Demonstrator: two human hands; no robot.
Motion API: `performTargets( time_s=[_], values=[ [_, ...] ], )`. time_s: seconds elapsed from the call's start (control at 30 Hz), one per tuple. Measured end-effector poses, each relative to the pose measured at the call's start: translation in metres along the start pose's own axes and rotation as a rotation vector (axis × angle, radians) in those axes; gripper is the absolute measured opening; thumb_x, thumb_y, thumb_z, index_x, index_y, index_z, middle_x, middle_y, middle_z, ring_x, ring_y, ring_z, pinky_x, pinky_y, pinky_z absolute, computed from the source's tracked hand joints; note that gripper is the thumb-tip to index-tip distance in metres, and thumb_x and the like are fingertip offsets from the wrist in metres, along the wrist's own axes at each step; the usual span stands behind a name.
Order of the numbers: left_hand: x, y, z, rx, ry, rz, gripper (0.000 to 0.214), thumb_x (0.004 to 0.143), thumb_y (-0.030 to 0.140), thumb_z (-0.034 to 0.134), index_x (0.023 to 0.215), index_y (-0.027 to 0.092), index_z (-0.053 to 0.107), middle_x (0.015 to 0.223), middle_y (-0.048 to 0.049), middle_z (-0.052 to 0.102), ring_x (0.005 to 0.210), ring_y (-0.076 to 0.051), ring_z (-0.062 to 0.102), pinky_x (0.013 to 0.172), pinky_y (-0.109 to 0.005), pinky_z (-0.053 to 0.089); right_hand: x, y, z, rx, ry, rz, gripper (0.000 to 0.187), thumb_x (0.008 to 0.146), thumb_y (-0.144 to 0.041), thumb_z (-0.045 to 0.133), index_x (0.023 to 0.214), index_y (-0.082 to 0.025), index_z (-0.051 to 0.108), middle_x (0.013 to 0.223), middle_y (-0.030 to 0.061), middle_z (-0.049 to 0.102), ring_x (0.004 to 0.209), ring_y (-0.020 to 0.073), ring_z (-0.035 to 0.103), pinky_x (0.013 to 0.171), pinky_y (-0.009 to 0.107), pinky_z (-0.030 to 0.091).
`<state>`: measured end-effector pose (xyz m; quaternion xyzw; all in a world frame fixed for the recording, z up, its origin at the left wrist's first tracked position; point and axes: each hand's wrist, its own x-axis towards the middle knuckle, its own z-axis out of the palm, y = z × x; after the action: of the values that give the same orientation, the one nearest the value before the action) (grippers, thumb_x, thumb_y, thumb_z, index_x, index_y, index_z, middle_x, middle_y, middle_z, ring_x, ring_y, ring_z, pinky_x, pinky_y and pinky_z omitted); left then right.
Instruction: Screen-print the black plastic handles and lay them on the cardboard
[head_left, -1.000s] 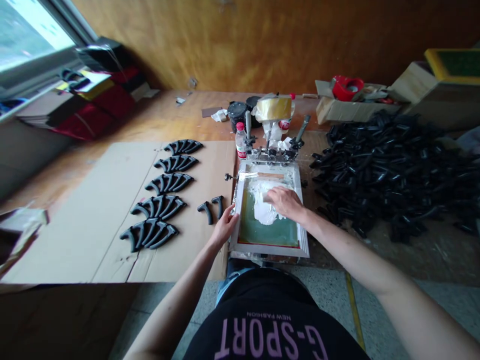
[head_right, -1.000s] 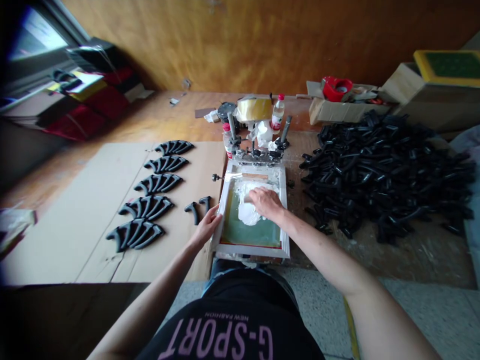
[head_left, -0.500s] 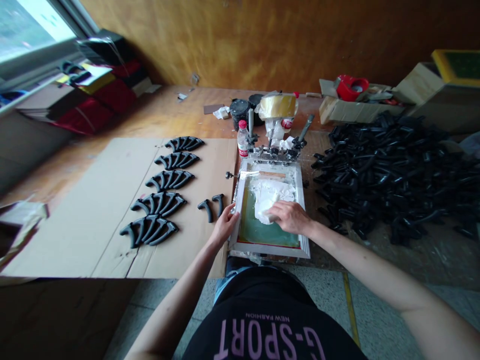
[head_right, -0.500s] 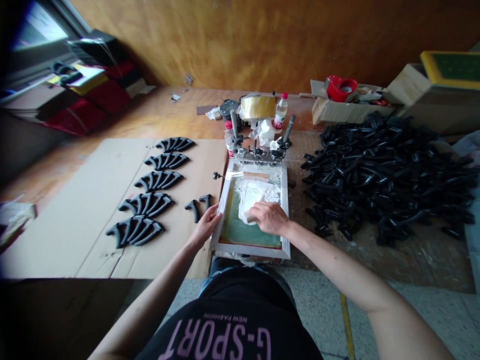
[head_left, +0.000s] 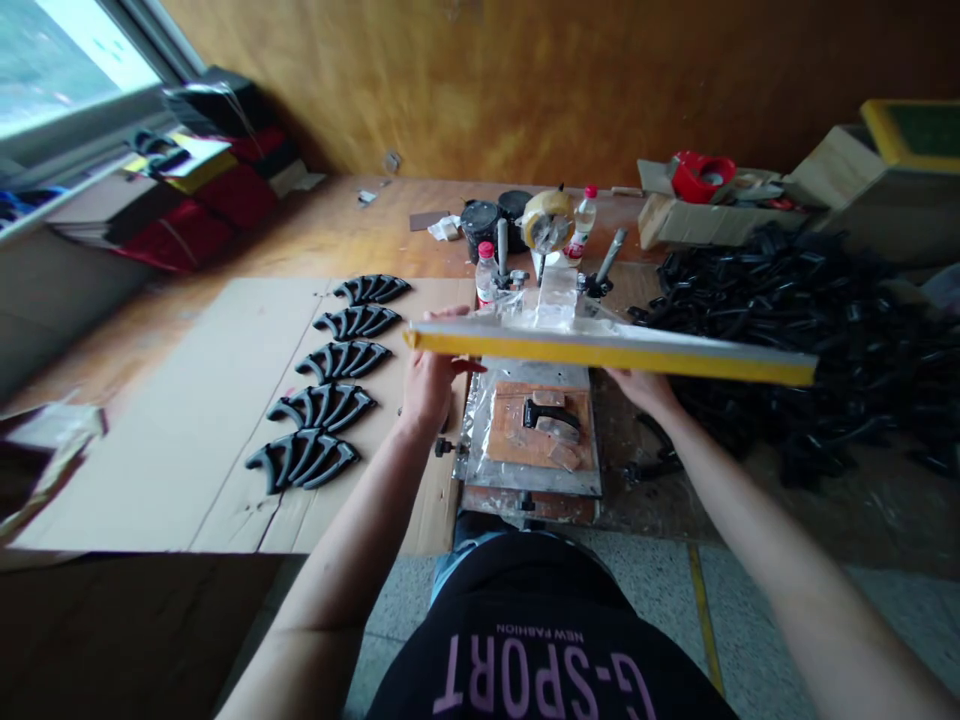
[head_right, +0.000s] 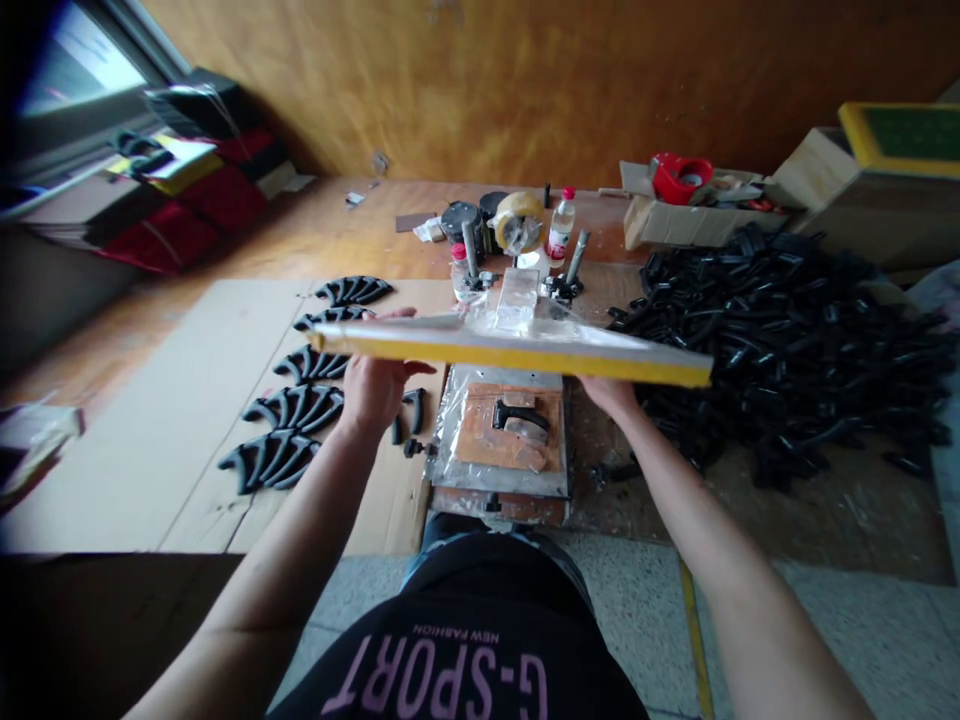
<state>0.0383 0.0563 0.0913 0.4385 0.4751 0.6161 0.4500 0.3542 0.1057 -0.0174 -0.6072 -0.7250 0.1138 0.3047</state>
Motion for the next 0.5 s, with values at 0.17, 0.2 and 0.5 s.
performTargets(
  time_s=[0.17,0.2,0.5],
  values=[
    [-0.001,-0.005,0.024,-0.089,0.032,-0.008,0.056,0.089,0.066,0.040,0.121,0.022,0.052,0.101,-0.0094,0.071,0.088,-0.018,0.068,0.063,-0.025,0.055,-0.052,-0.035,0.056,-0.270,-0.353,-0.123,0.023,0.084,-0.038,0.068,0.083,-0.015,0.067,0.096,0.0114,0.069,0.095,0.0232,0.060,0.082,0.029,0.045],
    [-0.013,-0.016,0.026,-0.086,0.020,-0.087,0.058,0.088,0.067,0.041,0.122,0.021,0.051,0.103,-0.0110,0.071,0.087,-0.019,0.069,0.061,-0.026,0.055,-0.057,-0.046,0.061,-0.301,-0.382,-0.091,0.021,0.087,-0.035,0.065,0.087,-0.014,0.066,0.097,0.0130,0.069,0.097,0.0242,0.060,0.082,0.030,0.044],
    [-0.105,-0.115,-0.013,0.021,-0.136,-0.745,0.055,0.082,0.066,0.052,0.100,0.014,0.058,0.096,-0.0149,0.072,0.076,-0.022,0.071,0.055,-0.029,0.054,-0.078,-0.085,0.050,0.106,-0.414,-0.238,0.006,0.091,-0.026,0.060,0.088,-0.020,0.060,0.091,0.0047,0.066,0.086,0.0176,0.062,0.076,0.028,0.046]
  ],
)
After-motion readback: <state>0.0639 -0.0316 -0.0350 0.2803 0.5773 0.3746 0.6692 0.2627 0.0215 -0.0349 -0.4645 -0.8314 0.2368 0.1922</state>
